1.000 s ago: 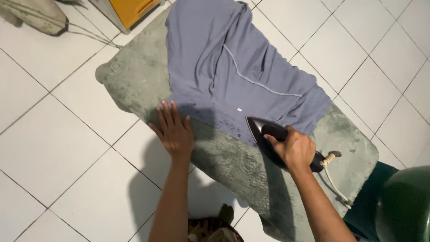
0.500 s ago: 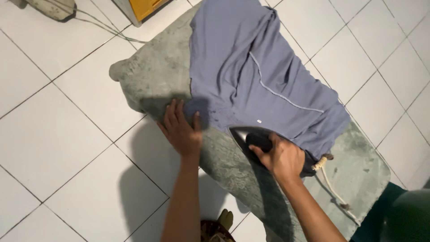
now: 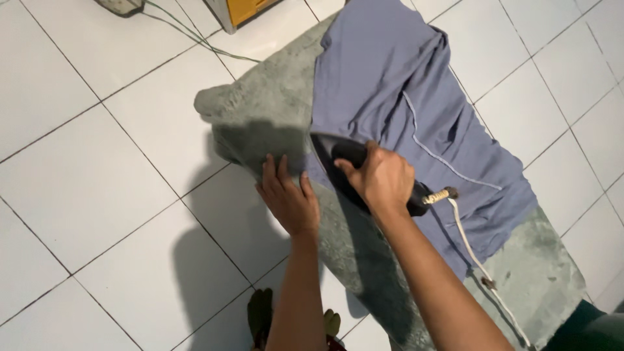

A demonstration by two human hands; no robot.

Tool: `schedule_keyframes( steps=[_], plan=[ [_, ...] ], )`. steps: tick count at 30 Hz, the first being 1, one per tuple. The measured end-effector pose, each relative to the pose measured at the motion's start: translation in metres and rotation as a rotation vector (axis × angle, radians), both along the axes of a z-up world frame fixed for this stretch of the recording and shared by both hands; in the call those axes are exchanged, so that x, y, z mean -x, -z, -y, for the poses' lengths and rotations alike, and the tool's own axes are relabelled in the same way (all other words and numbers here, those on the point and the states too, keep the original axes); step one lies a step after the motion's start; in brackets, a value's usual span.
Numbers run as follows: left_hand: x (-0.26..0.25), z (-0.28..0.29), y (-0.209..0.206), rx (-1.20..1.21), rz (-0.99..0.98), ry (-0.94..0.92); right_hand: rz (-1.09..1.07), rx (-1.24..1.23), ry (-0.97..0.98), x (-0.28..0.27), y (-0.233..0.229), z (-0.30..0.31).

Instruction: The person takes a light blue shirt from a green bucket, lays it on a small ironing board, and irons it using a steam iron. They spray water on the shirt to aid ironing, flip the shirt to iron the other side, and continue smoothing the fabric until the task is complete.

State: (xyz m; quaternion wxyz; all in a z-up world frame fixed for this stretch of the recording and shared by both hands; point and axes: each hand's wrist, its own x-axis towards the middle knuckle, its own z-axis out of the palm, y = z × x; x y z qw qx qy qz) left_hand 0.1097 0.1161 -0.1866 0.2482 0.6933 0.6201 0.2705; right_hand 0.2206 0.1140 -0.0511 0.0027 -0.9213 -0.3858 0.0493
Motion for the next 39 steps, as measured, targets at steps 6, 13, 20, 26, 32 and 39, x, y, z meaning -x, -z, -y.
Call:
schedule_keyframes(
  steps=[6,13,20,26,32,39],
  plan=[
    [0.001,0.002,0.005,0.003,0.090,-0.137,0.015,0.051,-0.035,0.000,-0.001,-0.013],
    [0.008,-0.010,0.008,0.045,0.011,-0.107,-0.049,0.184,-0.173,-0.008,-0.008,0.057],
    [0.021,-0.045,0.015,0.045,0.087,-0.101,0.076,0.287,-0.051,-0.011,-0.002,0.086],
    [0.019,-0.043,0.019,0.013,0.082,-0.116,0.066,0.186,-0.076,0.018,0.012,0.009],
    [0.019,-0.045,0.018,0.019,0.060,-0.123,-0.007,0.125,-0.191,0.026,0.000,-0.001],
    [0.018,-0.047,0.016,0.021,0.035,-0.132,0.015,0.053,-0.025,0.025,0.006,-0.024]
  ],
)
